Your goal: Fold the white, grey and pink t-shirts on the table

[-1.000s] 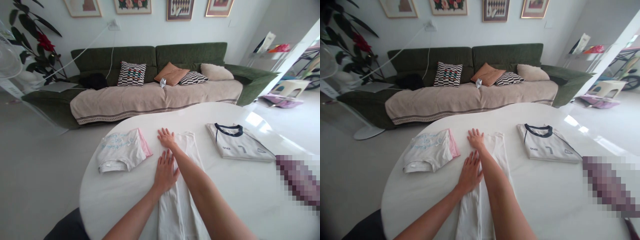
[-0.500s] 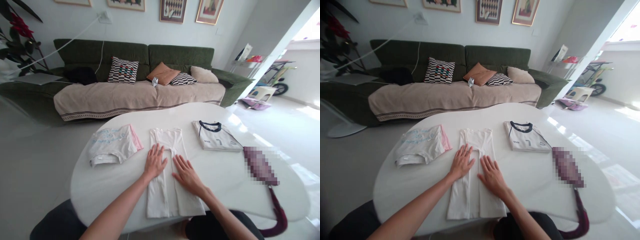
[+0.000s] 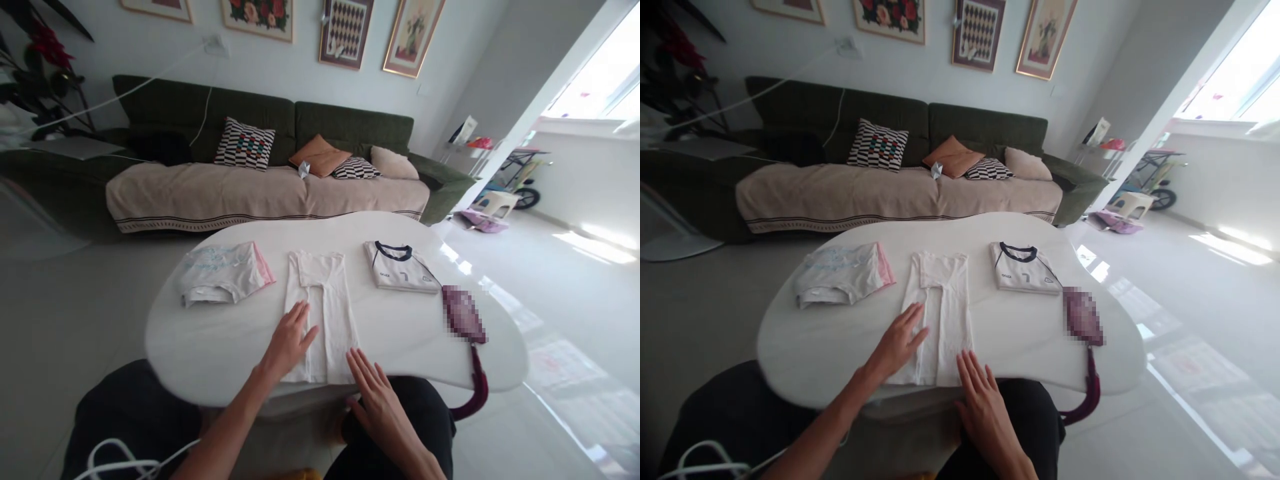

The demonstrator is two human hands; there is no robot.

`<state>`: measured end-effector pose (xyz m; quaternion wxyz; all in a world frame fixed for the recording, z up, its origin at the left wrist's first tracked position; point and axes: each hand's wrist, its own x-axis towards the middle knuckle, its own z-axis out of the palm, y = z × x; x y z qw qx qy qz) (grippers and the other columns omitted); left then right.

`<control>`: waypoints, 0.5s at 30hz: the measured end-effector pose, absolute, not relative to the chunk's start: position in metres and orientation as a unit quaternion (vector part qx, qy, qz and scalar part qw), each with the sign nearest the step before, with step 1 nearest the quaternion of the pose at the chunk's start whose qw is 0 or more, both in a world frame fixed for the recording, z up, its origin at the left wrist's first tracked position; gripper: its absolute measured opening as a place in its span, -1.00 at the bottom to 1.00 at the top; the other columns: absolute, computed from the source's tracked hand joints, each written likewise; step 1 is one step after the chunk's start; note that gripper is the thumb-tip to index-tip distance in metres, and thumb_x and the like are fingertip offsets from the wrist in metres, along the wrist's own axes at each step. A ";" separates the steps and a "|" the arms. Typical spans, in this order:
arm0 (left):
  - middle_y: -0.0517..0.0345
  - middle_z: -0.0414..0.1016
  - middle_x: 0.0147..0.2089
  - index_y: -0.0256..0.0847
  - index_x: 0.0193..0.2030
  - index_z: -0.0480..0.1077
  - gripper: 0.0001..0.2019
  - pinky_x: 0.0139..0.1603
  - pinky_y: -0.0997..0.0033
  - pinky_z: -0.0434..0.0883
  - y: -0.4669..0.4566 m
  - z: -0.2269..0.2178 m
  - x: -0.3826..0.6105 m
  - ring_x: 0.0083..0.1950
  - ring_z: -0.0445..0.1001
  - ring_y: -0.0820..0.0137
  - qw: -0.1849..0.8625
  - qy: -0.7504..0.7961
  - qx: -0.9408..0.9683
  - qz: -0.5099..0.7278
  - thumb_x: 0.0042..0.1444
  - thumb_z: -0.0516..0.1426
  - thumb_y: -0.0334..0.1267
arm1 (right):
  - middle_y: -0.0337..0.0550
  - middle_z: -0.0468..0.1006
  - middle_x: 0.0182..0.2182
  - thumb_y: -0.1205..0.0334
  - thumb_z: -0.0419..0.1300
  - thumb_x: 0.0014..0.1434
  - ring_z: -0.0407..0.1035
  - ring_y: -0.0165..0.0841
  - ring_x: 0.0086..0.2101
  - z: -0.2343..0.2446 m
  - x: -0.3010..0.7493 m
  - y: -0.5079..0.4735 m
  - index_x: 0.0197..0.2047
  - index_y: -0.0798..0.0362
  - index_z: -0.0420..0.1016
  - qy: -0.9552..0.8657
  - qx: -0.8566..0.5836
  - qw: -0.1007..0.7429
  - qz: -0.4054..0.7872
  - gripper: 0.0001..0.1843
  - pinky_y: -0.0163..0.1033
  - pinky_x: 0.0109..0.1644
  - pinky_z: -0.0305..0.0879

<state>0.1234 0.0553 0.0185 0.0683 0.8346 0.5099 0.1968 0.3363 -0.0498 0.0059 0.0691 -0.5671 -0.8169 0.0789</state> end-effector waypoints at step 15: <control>0.25 0.33 0.11 0.05 0.10 0.25 -0.39 0.04 0.32 0.28 -0.035 0.005 0.064 0.10 0.31 0.36 0.101 0.395 0.911 0.061 -0.05 -0.11 -0.61 | -0.16 0.52 -0.31 0.52 -0.10 0.11 0.39 -0.34 -0.24 0.018 0.339 -0.055 -0.25 -0.01 0.43 -0.858 -0.495 0.117 0.068 -0.64 -0.25 -0.12 0.30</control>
